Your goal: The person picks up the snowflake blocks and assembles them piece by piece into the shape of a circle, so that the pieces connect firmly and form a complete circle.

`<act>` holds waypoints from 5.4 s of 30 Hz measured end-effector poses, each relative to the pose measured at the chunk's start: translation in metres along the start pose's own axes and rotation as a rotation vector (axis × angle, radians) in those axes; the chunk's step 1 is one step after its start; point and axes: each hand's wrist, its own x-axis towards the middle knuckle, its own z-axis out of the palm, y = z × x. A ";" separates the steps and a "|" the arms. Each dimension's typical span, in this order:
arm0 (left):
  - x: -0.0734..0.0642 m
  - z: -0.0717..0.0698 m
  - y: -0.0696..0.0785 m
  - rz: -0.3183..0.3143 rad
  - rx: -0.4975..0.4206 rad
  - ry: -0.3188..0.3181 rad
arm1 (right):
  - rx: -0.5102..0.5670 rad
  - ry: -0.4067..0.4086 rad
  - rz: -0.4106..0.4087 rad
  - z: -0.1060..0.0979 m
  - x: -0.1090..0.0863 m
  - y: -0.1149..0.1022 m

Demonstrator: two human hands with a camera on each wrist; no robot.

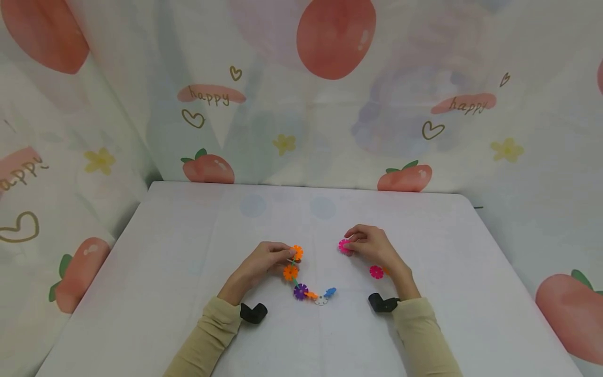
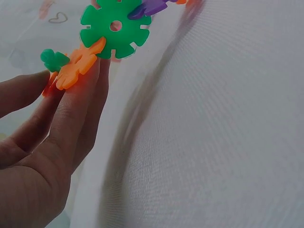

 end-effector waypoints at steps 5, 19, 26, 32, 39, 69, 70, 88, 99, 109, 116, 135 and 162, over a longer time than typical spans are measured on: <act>0.000 0.002 0.000 0.008 0.008 0.003 | 0.050 -0.005 -0.063 0.007 0.000 -0.006; -0.001 0.001 0.000 0.025 0.028 -0.006 | 0.111 -0.034 -0.115 0.021 -0.001 -0.022; -0.001 0.001 0.001 0.014 0.032 0.000 | 0.164 -0.077 -0.164 0.028 0.001 -0.033; -0.002 0.000 0.001 0.020 0.061 0.005 | 0.154 -0.127 -0.210 0.038 0.003 -0.045; 0.000 0.000 0.000 0.032 0.075 0.000 | 0.139 -0.178 -0.279 0.045 0.007 -0.059; 0.006 0.013 0.002 0.030 0.069 -0.086 | 0.013 -0.217 -0.358 0.048 0.023 -0.067; 0.006 0.013 0.002 0.027 0.067 -0.082 | 0.011 -0.213 -0.346 0.046 0.022 -0.065; 0.002 0.005 -0.003 0.031 0.007 -0.008 | -0.125 -0.076 -0.203 -0.001 -0.019 -0.009; 0.002 0.003 -0.002 0.029 -0.039 0.031 | -0.210 -0.053 -0.119 -0.037 -0.042 0.022; 0.001 0.001 -0.005 0.031 -0.069 0.044 | -0.278 -0.056 -0.114 -0.050 -0.053 0.038; 0.001 0.001 -0.006 0.035 -0.079 0.033 | -0.294 -0.076 -0.100 -0.047 -0.053 0.040; 0.003 -0.001 -0.004 0.019 -0.099 0.047 | -0.288 -0.114 -0.120 -0.045 -0.050 0.036; 0.002 -0.001 -0.004 0.056 -0.045 0.013 | -0.167 -0.119 -0.086 -0.026 -0.040 0.011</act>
